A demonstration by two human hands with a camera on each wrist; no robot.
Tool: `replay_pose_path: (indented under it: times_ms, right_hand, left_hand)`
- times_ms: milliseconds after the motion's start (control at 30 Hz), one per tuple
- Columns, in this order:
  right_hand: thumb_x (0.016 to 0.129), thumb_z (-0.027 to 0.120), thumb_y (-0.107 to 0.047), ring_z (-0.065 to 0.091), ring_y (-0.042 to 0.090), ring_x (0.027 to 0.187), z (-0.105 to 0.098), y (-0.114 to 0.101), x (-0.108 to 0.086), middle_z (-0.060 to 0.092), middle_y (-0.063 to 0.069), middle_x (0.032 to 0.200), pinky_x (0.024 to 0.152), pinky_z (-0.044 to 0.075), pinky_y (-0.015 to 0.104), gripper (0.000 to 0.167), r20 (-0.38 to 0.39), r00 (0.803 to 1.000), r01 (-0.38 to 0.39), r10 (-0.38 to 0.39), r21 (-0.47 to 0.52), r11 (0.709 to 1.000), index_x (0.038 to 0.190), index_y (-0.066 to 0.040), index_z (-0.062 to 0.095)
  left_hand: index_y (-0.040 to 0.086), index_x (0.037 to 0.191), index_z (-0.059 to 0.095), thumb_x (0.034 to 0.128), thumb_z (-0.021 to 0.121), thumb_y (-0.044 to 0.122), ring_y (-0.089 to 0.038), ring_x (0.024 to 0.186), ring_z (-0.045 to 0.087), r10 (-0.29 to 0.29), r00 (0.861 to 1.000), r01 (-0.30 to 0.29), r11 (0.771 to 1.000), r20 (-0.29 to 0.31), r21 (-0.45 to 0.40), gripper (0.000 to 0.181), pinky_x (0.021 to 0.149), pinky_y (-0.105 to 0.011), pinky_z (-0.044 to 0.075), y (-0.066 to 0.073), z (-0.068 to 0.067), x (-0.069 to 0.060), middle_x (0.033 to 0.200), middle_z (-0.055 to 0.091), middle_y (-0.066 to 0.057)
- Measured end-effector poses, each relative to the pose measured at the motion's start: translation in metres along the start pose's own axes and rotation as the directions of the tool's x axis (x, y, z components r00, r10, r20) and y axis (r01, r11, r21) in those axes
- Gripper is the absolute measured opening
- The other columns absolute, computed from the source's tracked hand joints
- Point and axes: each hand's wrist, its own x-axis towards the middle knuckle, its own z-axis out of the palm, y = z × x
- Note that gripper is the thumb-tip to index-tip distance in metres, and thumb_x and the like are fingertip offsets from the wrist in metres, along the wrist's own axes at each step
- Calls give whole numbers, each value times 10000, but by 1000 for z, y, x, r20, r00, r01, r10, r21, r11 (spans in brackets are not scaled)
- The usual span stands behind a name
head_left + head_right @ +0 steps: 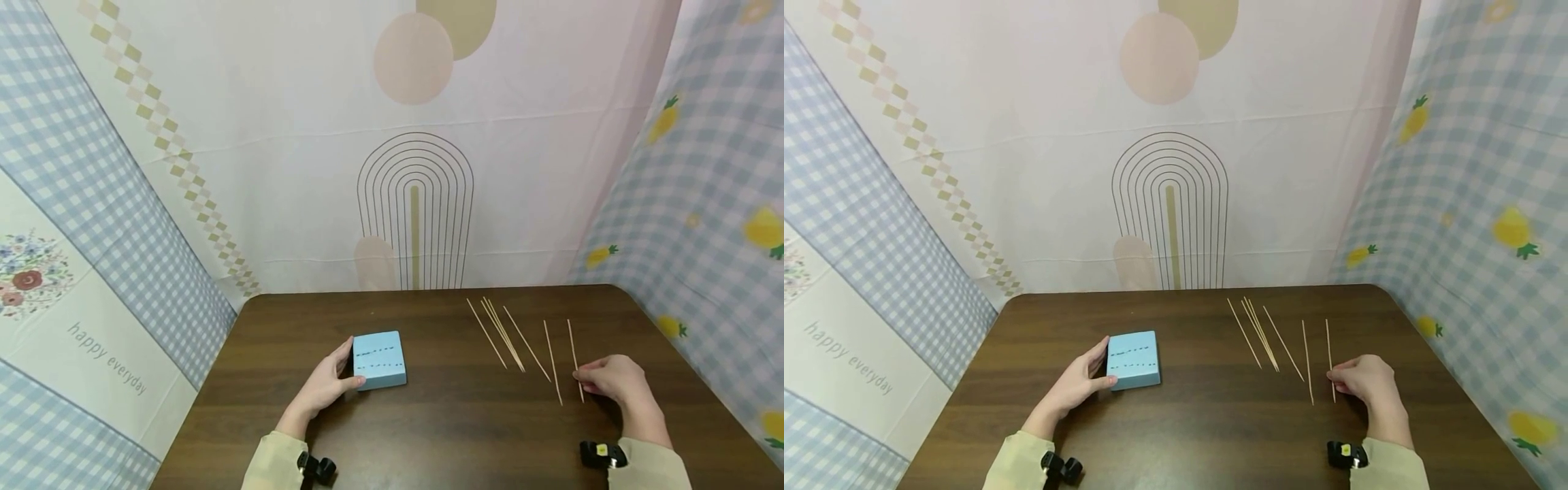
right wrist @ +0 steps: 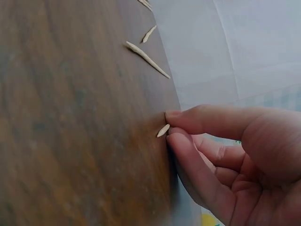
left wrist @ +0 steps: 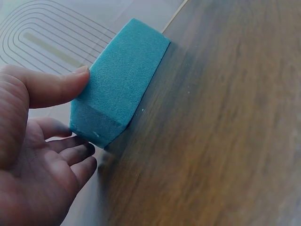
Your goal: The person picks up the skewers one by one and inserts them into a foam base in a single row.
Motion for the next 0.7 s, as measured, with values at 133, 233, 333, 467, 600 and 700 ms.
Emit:
replay_pose_path:
  times_ms: [133,233,333,467,600,700]
  right_hand:
    - [888,805,-129,725,72,627,0,1,1,747,-26,697,611,607,246,231,7,1000,-9,9,24,1000,935,98,806]
    - [899,815,-118,724,77,620,-2,-2,0,742,-12,694,609,612,256,248,15,1000,-19,19,45,999,949,124,795]
    - [917,825,-96,719,81,627,-2,-4,-2,742,-1,725,623,619,262,271,27,999,-48,45,99,994,987,161,774]
    - [918,843,-56,730,113,663,-2,-5,-4,741,14,797,656,628,276,347,57,996,-84,74,191,978,1087,218,714]
    - [889,869,-27,734,128,680,-2,-4,-4,736,18,826,671,631,284,437,67,993,-111,98,230,967,1163,245,665]
    - [892,861,-21,729,109,676,-3,-3,-4,745,12,815,671,628,273,432,72,992,-115,102,225,967,1165,250,663]
  left_hand:
    - [-46,1670,235,954,821,111,-411,1588,249,-3,1000,3,1000,-3,2,939,1244,-573,288,1,0,0,1735,221,-238]
    - [-42,1671,237,952,824,117,-411,1588,250,-5,1000,5,1000,-5,4,942,1243,-574,290,1,0,-1,1736,223,-236]
    - [-36,1673,239,952,824,119,-412,1588,249,-5,1000,5,1000,-5,4,941,1244,-575,288,2,0,-1,1736,223,-235]
    - [-35,1673,237,955,821,117,-414,1589,245,-4,1000,4,1000,-2,1,939,1245,-577,285,2,0,-1,1737,221,-236]
    - [-33,1674,236,956,821,115,-418,1589,244,-6,1000,6,1000,0,-4,938,1244,-578,288,1,0,-1,1736,219,-241]
    - [-30,1675,241,952,824,113,-420,1587,249,-9,1000,9,1000,-3,-3,939,1242,-577,293,1,-1,-2,1735,225,-240]
